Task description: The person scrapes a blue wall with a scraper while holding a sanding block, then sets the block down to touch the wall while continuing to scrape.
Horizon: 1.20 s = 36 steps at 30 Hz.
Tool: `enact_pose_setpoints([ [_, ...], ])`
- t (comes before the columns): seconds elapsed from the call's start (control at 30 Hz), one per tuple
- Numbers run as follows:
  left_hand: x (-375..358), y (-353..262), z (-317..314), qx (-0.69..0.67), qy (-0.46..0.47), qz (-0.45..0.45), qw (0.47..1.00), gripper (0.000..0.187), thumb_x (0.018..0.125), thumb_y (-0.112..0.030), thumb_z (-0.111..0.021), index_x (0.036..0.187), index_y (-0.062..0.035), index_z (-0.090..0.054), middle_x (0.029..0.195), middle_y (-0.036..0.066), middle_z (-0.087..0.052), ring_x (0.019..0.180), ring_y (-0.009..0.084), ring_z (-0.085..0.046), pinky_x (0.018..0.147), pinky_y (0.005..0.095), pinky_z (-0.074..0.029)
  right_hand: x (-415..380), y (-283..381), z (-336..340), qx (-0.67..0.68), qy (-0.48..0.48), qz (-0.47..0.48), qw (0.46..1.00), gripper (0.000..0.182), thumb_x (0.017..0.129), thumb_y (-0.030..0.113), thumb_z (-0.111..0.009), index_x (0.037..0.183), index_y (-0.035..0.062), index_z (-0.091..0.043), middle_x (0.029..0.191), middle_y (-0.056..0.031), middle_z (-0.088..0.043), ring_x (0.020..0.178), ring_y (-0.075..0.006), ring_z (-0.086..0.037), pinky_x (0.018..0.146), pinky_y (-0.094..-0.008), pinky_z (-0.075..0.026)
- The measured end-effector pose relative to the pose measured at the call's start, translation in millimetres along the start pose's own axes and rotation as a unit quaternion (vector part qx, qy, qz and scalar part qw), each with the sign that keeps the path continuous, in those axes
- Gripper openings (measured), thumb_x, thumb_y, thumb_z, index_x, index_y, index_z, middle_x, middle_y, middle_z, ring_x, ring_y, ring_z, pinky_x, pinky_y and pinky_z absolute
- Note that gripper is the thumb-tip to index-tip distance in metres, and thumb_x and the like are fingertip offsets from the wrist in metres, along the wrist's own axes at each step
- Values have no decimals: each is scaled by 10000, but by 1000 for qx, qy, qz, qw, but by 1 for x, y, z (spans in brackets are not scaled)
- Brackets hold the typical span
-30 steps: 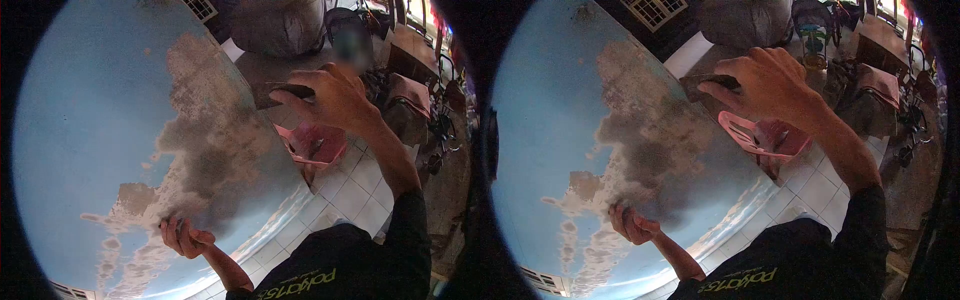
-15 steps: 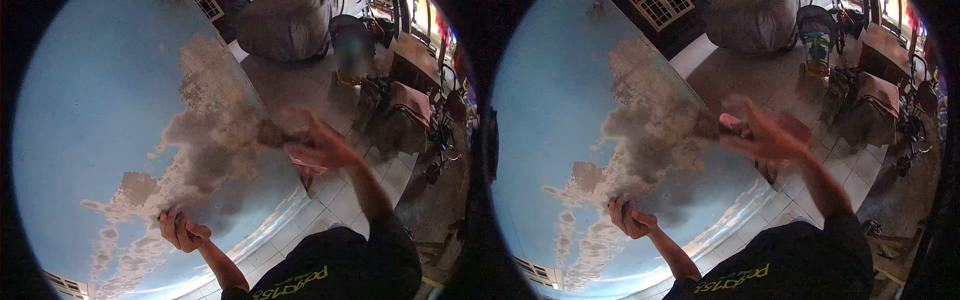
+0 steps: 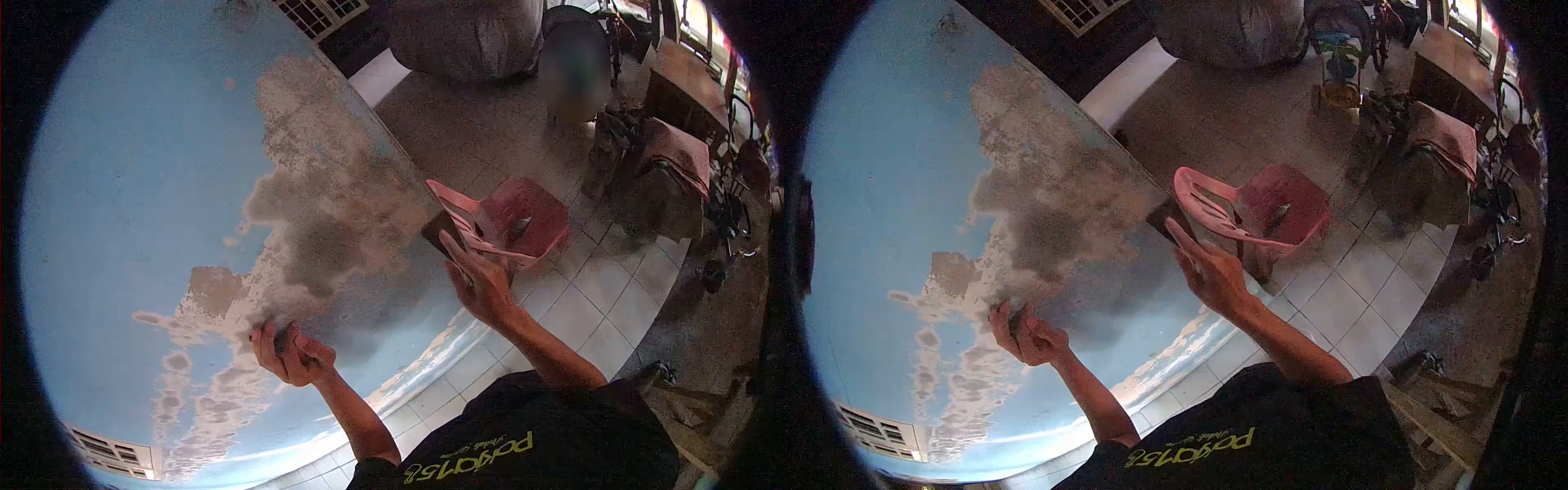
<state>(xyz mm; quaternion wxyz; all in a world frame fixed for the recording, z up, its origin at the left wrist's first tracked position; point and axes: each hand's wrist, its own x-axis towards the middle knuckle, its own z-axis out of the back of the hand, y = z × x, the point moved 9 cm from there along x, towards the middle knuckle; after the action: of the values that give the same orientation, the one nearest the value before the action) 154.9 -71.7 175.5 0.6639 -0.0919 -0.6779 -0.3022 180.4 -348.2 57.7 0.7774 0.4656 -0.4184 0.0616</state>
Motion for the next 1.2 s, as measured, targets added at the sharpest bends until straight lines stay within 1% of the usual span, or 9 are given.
enact_pose_setpoints([
  [0.1,-1,-2,-3,1,5,-12,1000,281,925,-185,-506,870,33,-675,1122,179,-608,1168,344,-515,958,499,-451,-22,-15,-12,-116,22,-37,992,552,899,141,-610,1417,191,-426,684,-107,-566,516,-239,-537,468,-356,-433],
  [0.3,-13,-2,3,12,14,4,1000,269,906,-194,-508,1043,-2,-639,1187,184,-578,1226,367,-469,1018,559,-375,-3,-3,-21,23,-35,-50,998,571,922,154,-580,1447,208,-361,654,-157,-559,494,-287,-550,461,-385,-451],
  [0.37,-25,4,6,23,24,16,999,289,893,-200,-511,1094,-22,-617,1226,181,-556,1249,362,-449,1049,570,-338,-23,1,-31,115,-34,-121,985,599,937,149,-559,1473,204,-296,679,-193,-593,483,-287,-561,471,-373,-466],
  [0.53,-64,20,24,107,89,39,990,441,926,-300,-513,1281,-39,-532,1417,208,-393,1353,408,-310,1075,635,-216,-39,5,-54,246,79,-333,907,553,989,168,-476,1491,175,-243,630,-123,-559,511,-106,-512,485,-330,-456],
  [0.67,-84,37,48,142,98,79,982,498,943,-340,-508,1351,-56,-472,1478,204,-298,1396,404,-217,1081,635,-188,-47,-2,-56,176,42,-276,944,536,983,159,-483,1475,164,-270,670,-146,-596,529,-175,-572,509,-343,-476],
  [0.73,-103,52,58,144,98,109,979,601,925,-400,-518,1423,-96,-375,1526,216,-188,1416,418,-150,1093,650,-105,-56,3,-61,125,-26,-155,980,535,970,149,-503,1459,166,-288,733,-180,-630,583,-273,-628,536,-357,-493],
  [0.83,-125,62,64,188,132,99,968,640,933,-455,-479,1451,-109,-332,1542,213,-130,1420,419,-129,1089,657,-87,-74,1,-76,51,-53,-110,991,557,956,133,-521,1456,177,-280,823,-216,-654,643,-353,-648,543,-373,-501],
  [0.97,-133,64,61,208,127,45,969,655,945,-483,-425,1460,-94,-313,1544,217,-117,1423,413,-120,1091,655,-77,-67,-4,-79,87,-44,-179,979,527,951,138,-535,1436,165,-330,808,-218,-652,626,-330,-649,533,-380,-499],
  [1.2,-131,59,59,214,101,30,971,655,958,-479,-400,1454,-60,-314,1544,209,-134,1426,393,-129,1095,638,-95,-67,13,-67,67,-54,-172,981,449,949,153,-550,1382,137,-433,704,-196,-630,552,-282,-629,500,-359,-479],
])
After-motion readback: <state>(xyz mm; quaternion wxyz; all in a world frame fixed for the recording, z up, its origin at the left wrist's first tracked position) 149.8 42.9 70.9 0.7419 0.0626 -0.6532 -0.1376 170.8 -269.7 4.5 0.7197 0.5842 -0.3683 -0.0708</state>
